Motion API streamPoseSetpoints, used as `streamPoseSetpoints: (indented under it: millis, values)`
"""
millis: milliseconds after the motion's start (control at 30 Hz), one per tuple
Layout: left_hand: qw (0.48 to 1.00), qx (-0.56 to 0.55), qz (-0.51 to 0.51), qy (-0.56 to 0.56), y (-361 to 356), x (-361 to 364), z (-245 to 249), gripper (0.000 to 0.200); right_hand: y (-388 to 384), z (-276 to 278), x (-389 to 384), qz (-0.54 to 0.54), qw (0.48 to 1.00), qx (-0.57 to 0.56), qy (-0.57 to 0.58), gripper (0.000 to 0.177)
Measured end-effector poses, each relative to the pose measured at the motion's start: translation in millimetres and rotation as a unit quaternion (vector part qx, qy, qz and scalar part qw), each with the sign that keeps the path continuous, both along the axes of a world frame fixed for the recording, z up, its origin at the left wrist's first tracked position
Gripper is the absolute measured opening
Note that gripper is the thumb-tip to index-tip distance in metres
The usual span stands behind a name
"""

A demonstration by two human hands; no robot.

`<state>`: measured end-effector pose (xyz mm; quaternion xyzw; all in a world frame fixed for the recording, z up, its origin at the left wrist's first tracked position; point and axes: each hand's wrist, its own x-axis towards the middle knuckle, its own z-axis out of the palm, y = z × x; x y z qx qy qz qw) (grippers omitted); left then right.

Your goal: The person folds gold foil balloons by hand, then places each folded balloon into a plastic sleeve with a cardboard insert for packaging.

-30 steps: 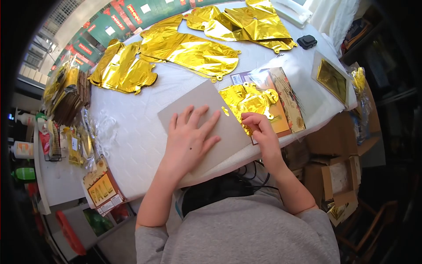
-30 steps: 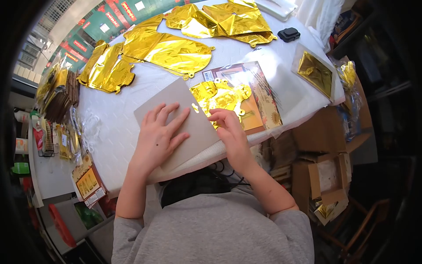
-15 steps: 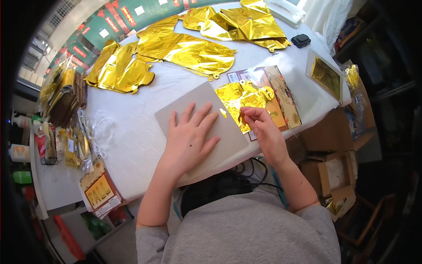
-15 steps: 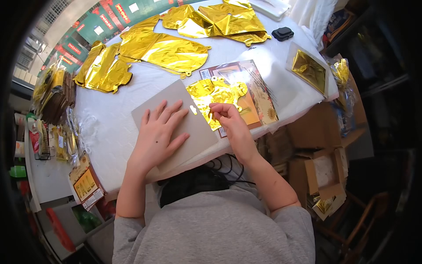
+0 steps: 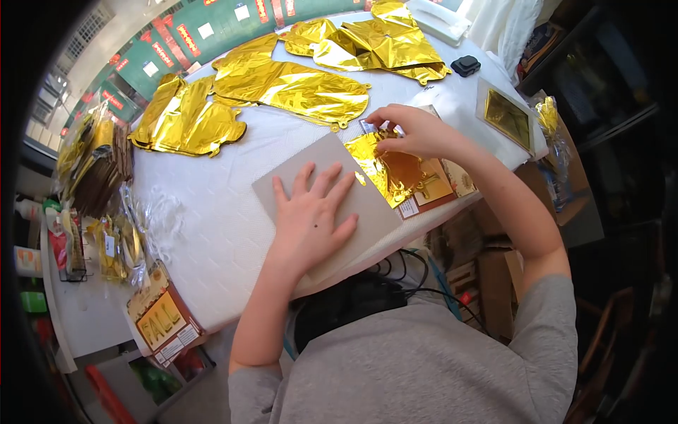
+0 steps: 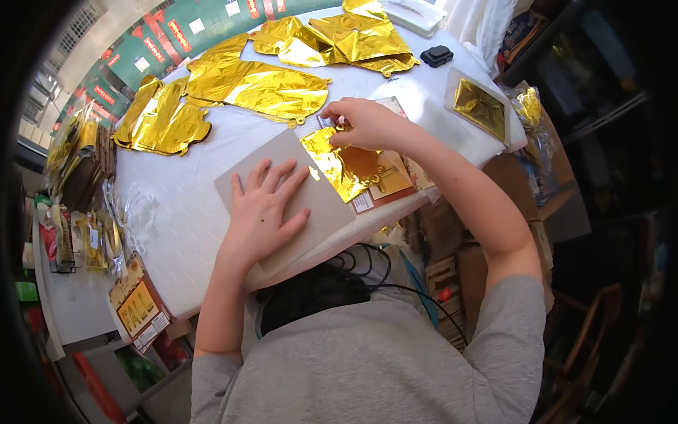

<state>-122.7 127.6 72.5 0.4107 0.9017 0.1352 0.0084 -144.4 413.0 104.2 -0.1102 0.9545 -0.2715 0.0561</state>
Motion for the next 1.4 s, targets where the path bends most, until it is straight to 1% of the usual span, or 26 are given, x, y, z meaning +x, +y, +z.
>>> streamPoseSetpoints:
  millis: [33,67,133,167,200,267,300,367,467,667,833,900,1033,1133,1200,1233,1267,1367,1400]
  values:
    - [1.0,0.004,0.002,-0.002,-1,1,-2,0.065,-3,-5,-12,0.025,0.999,0.031,0.011,0.046]
    - [1.0,0.005,0.002,-0.004,-2,1,-2,0.065,-2,-7,-21,0.026,0.999,0.032,0.009,0.046]
    - [1.0,0.013,0.0,0.002,-2,1,-3,0.065,-12,1,-34,0.006,0.992,0.1,-0.076,0.048]
    - [1.0,0.013,0.0,0.002,-2,1,-3,0.065,-17,4,-37,-0.009,0.988,0.125,-0.094,0.052]
    - [1.0,0.016,-0.001,0.001,-2,1,-4,0.065,-19,4,-41,-0.01,0.988,0.125,-0.094,0.052]
    - [1.0,0.021,-0.004,-0.001,-2,0,-4,0.064,-22,6,-50,-0.005,0.976,0.184,-0.119,0.051]
    - [1.0,0.023,-0.003,0.001,-2,0,-5,0.064,-26,8,-53,-0.006,0.975,0.185,-0.122,0.051]
    - [1.0,0.025,-0.004,0.0,-3,0,-7,0.064,-33,14,-59,-0.028,0.951,0.243,-0.188,0.047]
    - [0.999,0.034,-0.003,0.006,-3,1,-9,0.064,-39,16,-62,-0.021,0.942,0.274,-0.192,0.046]
    - [1.0,0.026,-0.009,0.004,-6,-2,-7,0.065,-40,5,-67,-0.025,0.937,0.29,-0.193,0.043]
    - [1.0,0.024,-0.007,-0.002,-6,-3,-6,0.065,-47,7,-67,-0.015,0.929,0.314,-0.194,0.041]
    - [1.0,0.026,-0.006,0.001,-6,-2,-8,0.065,-51,8,-68,-0.022,0.917,0.343,-0.204,0.041]
    - [1.0,0.027,-0.001,0.006,-5,-1,-8,0.065,-56,16,-67,-0.007,0.915,0.347,-0.208,0.039]
    - [1.0,0.024,0.0,0.004,-5,-1,-9,0.065,-54,19,-73,0.007,0.918,0.331,-0.217,0.038]
    - [1.0,0.023,-0.001,0.006,-5,0,-9,0.066,-49,17,-77,-0.012,0.921,0.286,-0.266,0.04]
    - [1.0,0.023,0.0,0.004,-4,0,-9,0.066,-48,15,-79,0.01,0.926,0.28,-0.255,0.04]
    - [1.0,0.022,0.0,0.003,-4,0,-9,0.066,-44,13,-80,0.01,0.926,0.279,-0.254,0.04]
    - [1.0,0.022,0.0,0.005,-4,1,-9,0.067,-41,14,-77,0.006,0.925,0.266,-0.27,0.035]
    - [1.0,0.021,-0.001,0.005,-4,1,-9,0.067,-40,9,-76,0.013,0.933,0.243,-0.264,0.032]
